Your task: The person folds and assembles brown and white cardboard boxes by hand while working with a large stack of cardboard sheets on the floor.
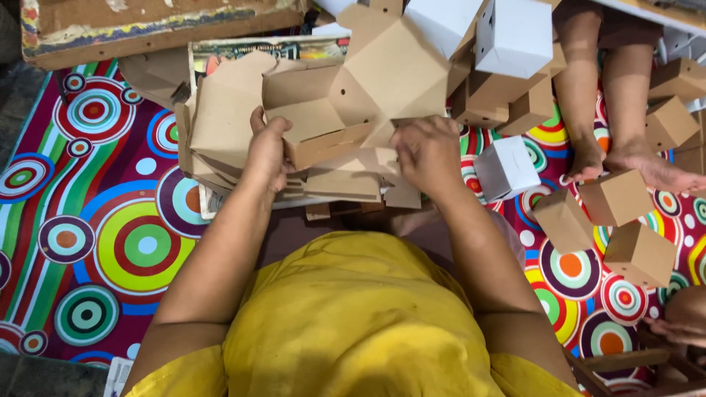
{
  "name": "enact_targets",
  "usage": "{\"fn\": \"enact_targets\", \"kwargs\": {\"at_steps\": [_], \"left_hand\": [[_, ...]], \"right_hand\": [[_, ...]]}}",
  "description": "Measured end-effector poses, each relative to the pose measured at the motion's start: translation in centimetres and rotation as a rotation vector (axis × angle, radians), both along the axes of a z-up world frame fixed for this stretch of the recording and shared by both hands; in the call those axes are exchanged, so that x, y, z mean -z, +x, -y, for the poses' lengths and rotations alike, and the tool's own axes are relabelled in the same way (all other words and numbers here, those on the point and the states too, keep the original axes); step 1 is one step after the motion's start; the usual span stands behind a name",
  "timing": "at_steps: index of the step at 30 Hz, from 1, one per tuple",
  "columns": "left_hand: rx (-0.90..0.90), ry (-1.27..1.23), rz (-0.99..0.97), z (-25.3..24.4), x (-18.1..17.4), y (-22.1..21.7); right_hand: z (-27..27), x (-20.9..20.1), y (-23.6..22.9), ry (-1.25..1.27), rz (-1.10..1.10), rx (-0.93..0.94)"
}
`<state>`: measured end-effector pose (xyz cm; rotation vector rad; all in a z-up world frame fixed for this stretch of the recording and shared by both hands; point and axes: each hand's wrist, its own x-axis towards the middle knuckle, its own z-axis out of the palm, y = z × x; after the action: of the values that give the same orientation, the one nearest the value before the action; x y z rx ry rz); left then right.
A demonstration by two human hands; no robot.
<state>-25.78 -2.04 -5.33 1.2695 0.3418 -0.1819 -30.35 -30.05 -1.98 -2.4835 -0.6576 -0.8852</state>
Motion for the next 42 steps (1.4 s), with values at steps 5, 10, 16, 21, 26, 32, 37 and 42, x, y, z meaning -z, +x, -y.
{"fn": "enact_targets", "kwargs": {"at_steps": [5,10,16,21,26,32,37,42], "left_hand": [[0.142,0.184,0.005,3.4,-4.2,-3.7],[0.044,0.176,-0.039,2.8,3.5,-1.7],[-0.2,-0.477,-0.096,3.4,-1.1,-2.5],[-0.24,-0.186,0.161,7.5,-6.9,-5.9],[0.594,0.312,0.091,10.4,-7.5,-7.6],[0.564,0.575,0.541,6.4,-2.5,-7.3],[0.523,0.926,0.998,3.0,-7.4,-2.7],[0.653,1.421,1.159,2.0,-6.2,-0.8]], "right_hand": [[-3.7,-2.0,-1.4,-0.261,-0.173,0.05],[-6.0,-1.8,-1.6,-0.023,-0.059,-0.091],[-4.1,-3.1,-1.7,0.196,0.011,-0.314],[-2.2,-1.8,1.0,0.097,-0.157,0.1],[-5.7,-5.5,0.6,-0.062,-0.463,0.077],[-5.8,3.4,4.6,-0.169,-0.188,-0.021],[-4.4,0.6,2.5,-0.387,-0.011,-0.161],[-0.8,-1.8,1.5,-0.538,0.035,-0.196]]}}
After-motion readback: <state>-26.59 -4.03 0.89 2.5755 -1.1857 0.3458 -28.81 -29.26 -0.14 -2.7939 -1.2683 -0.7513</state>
